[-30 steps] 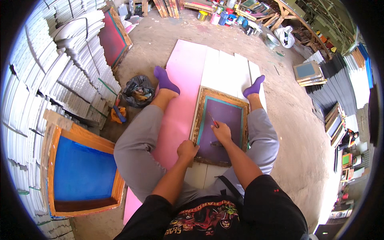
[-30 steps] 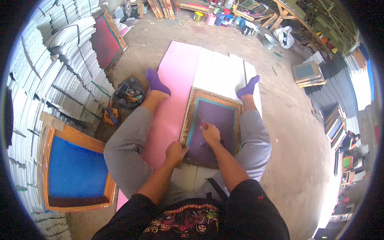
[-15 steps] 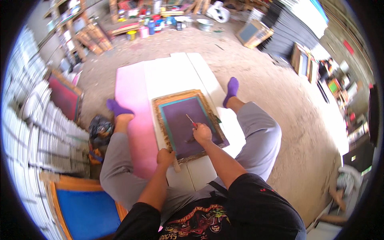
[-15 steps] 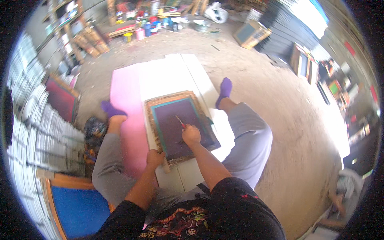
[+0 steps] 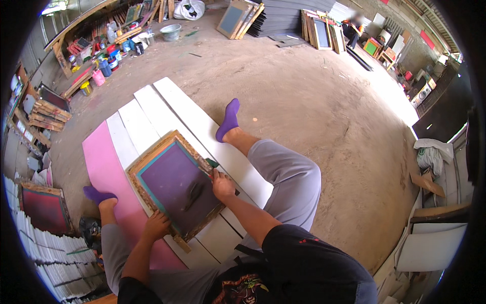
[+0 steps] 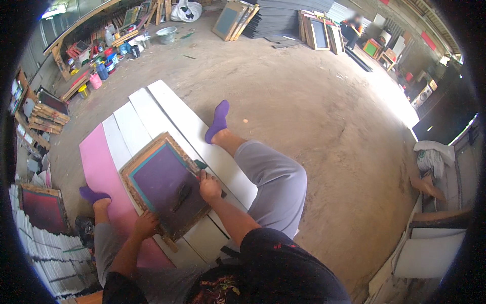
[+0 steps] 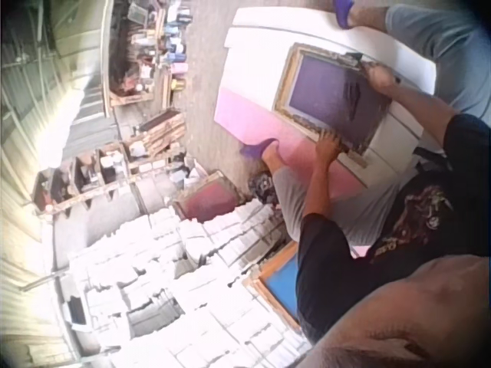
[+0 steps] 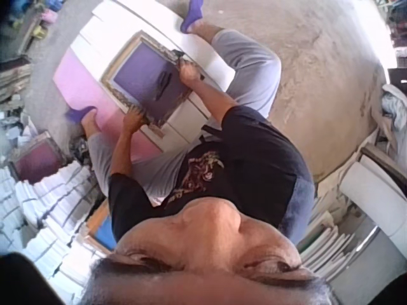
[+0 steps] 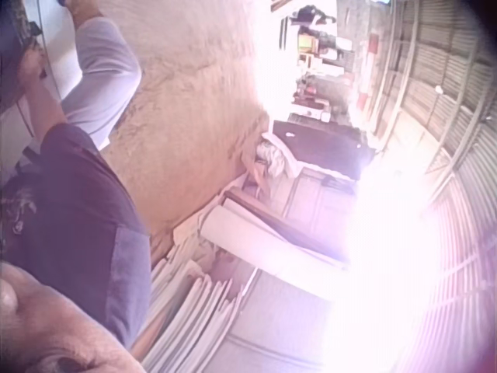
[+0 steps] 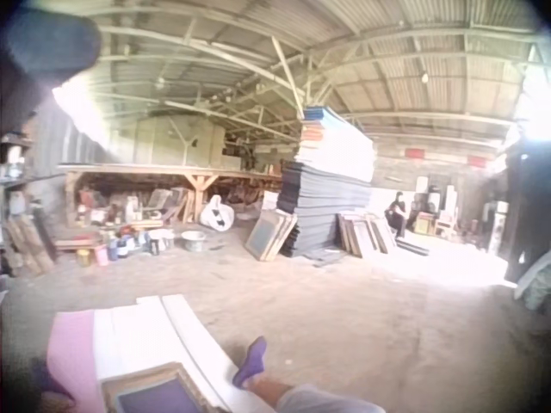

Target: The person sits on the floor and uses pliers to trim excess material from the edges of a purple screen frame. The person repeatedly repositions the frame and uses the pliers to pull and cut along the perimeter.

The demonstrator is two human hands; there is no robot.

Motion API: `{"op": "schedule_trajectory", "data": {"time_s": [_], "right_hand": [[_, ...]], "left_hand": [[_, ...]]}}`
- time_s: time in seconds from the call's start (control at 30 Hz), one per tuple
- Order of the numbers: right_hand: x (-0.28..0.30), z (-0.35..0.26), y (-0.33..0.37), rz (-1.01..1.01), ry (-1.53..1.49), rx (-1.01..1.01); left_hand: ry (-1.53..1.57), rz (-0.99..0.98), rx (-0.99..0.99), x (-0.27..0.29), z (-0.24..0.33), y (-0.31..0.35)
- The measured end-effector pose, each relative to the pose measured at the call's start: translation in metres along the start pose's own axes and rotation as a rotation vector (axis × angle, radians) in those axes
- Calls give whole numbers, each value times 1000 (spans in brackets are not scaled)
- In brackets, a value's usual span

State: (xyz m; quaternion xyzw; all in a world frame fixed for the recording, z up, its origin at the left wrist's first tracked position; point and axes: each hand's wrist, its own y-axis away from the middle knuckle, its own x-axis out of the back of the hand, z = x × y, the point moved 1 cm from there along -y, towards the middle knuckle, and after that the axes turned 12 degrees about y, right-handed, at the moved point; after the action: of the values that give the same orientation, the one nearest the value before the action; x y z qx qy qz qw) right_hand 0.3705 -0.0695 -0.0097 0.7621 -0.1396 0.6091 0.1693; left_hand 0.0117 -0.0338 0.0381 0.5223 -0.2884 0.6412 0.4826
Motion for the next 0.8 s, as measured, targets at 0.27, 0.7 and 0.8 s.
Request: {"op": "schedule_trajectory", "data": {"time_s": [0.27,0.7,0.8], "right_hand": [[9,3,-21,90,-57,135],[43,-63,-145,79,-39,510],[26,-69,-150,87,-38,439]], "left_hand": [[-48,51,-136,15,14,5],[-3,384,54,-18,33,-33],[-12,409,156,-38,34,-49]]}}
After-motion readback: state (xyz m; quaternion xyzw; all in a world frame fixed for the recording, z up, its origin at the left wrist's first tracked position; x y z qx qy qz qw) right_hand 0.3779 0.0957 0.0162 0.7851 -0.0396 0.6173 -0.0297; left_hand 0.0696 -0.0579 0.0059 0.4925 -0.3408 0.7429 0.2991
